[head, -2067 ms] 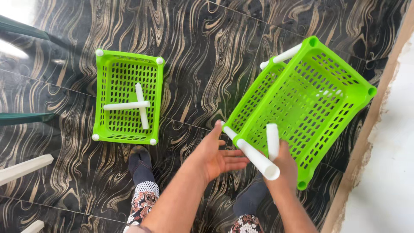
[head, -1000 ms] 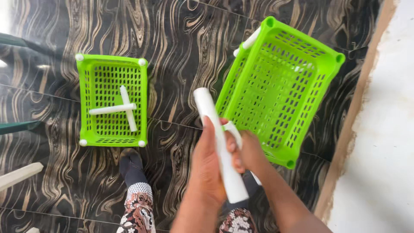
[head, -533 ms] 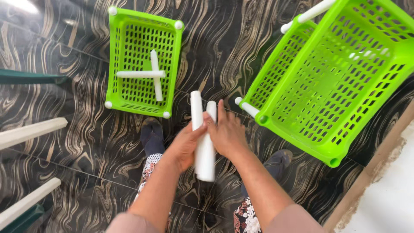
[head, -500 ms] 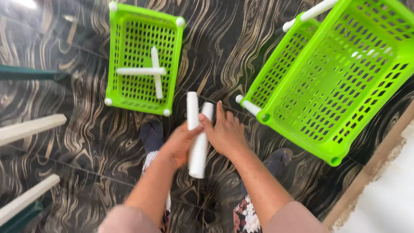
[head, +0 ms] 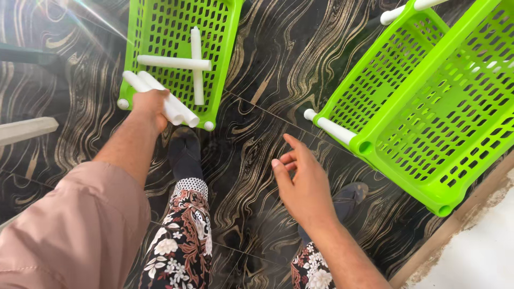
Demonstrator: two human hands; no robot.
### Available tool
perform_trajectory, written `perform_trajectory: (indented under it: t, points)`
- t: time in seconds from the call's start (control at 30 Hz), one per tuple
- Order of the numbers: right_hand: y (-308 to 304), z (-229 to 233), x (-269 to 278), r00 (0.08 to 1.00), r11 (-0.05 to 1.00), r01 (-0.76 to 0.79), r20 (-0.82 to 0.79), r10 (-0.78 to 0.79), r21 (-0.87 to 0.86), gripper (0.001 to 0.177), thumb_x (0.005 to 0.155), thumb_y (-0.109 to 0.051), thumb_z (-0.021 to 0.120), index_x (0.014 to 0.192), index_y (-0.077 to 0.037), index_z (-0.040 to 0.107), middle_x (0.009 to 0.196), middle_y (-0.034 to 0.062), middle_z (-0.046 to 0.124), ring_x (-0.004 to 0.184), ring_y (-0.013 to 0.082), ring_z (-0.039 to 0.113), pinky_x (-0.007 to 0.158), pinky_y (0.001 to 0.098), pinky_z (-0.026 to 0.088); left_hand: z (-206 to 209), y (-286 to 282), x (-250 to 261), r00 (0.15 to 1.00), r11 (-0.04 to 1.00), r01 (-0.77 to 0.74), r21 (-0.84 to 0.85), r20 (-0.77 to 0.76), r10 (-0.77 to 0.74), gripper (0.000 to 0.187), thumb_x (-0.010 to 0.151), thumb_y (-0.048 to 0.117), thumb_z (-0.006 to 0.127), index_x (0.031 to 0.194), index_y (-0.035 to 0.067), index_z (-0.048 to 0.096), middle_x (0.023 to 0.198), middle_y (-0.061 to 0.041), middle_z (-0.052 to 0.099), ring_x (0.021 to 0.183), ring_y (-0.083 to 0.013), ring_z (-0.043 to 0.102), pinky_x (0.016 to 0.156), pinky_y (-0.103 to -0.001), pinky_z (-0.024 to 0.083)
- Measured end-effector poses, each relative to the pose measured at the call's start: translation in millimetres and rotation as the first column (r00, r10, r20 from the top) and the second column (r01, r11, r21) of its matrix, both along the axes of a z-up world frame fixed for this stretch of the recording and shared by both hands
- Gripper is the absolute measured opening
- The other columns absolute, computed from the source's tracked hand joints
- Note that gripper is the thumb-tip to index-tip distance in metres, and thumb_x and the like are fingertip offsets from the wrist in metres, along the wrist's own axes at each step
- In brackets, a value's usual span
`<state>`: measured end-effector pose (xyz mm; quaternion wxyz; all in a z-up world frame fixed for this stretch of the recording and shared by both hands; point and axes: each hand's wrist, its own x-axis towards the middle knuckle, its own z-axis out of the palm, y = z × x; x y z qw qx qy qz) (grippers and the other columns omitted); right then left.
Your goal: The person assembles green plastic baskets by inserting white plastic legs into corner holes. They handle two baskets, repeatedly inserting and removing legs, then transfer legs between baskets before completing the assembly.
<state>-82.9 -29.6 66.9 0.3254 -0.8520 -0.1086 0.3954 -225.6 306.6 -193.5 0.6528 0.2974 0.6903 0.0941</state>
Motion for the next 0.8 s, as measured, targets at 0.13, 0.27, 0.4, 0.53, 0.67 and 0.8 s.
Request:
perform_trajectory:
  t: [0.13, 0.27, 0.4, 0.53, 0.67, 0.8]
  points:
    - [-14.7, 0.3, 16.0, 0.987, 0.997, -0.018, 0.159, 0.005, 0.077, 0.049, 0.091, -0.014, 0.069, 0.138, -0.004, 0.058, 0.098, 0.0070, 0.070, 0.081, 0.0164, 0.068, 0.069, 0.0316, 0.055, -7.2, 2.0, -0.1, 0.987, 0.985, -0.142, 0.101, -0.062, 0.149, 0.068, 0.089, -0.005, 0.069, 0.136, 0.009, 0.021, 0.125, -0.017, 0.056, 0.115, -0.0337, 0.067, 0.094, -0.052, 0.060]
    - [-50.5, 8.2, 26.0, 0.916, 0.993, -0.042, 0.401, -0.005, 0.108, 0.033, 0.098, -0.008, 0.066, 0.131, -0.004, 0.063, 0.101, 0.0073, 0.070, 0.089, 0.0194, 0.069, 0.082, 0.0338, 0.056, 15.8, -18.0, -4.9, 0.998, 0.999, 0.028, 0.039, -0.063, -0.025, 0.050, 0.096, 0.013, 0.068, 0.136, 0.012, 0.038, 0.127, -0.011, 0.053, 0.101, -0.0302, 0.060, 0.084, -0.051, 0.057]
    - [-72.2, 12.3, 44.4, 0.700, 0.995, 0.013, 0.712, 0.063, -0.102, 0.036, 0.092, -0.011, 0.075, 0.123, 0.002, 0.062, 0.104, 0.0193, 0.062, 0.099, 0.0342, 0.062, 0.089, 0.0459, 0.051, 65.7, -64.2, 28.6, 0.996, 0.989, 0.092, 0.118, -0.029, -0.090, 0.045, 0.095, 0.027, 0.070, 0.128, 0.012, 0.044, 0.108, -0.007, 0.055, 0.081, -0.0213, 0.060, 0.069, -0.042, 0.058]
    - [-62.5, -6.5, 63.1, 0.756, 0.968, 0.064, 0.645, 0.112, -0.244, 0.057, 0.080, -0.031, 0.087, 0.112, 0.006, 0.059, 0.103, 0.0278, 0.063, 0.098, 0.0458, 0.060, 0.084, 0.0537, 0.049, 109.5, -188.4, 84.1, 0.953, 0.936, 0.301, -0.180, 0.071, -0.293, 0.041, 0.093, 0.036, 0.072, 0.115, 0.006, 0.056, 0.086, -0.011, 0.054, 0.065, -0.0236, 0.056, 0.052, -0.039, 0.054]
    - [-58.0, -30.9, 64.1, 0.874, 0.951, 0.042, 0.472, 0.115, -0.308, 0.051, 0.076, -0.029, 0.081, 0.109, 0.002, 0.057, 0.102, 0.0269, 0.065, 0.100, 0.0478, 0.061, 0.085, 0.0559, 0.049, 117.9, -289.8, 135.6, 0.933, 0.739, 0.356, -0.573, 0.170, -0.317, 0.043, 0.099, 0.048, 0.061, 0.121, 0.011, 0.056, 0.092, -0.011, 0.066, 0.074, -0.0279, 0.066, 0.067, -0.042, 0.057]
    - [-83.9, -38.8, 21.6, 0.829, 0.979, -0.033, 0.541, 0.140, -0.203, 0.048, 0.073, -0.027, 0.082, 0.102, 0.003, 0.057, 0.096, 0.0261, 0.066, 0.094, 0.0481, 0.062, 0.082, 0.0551, 0.050, 93.6, -340.7, 136.9, 0.950, 0.621, 0.279, -0.733, 0.304, -0.068, 0.040, 0.099, 0.038, 0.055, 0.119, 0.005, 0.066, 0.098, -0.014, 0.075, 0.081, -0.0261, 0.073, 0.075, -0.043, 0.060]
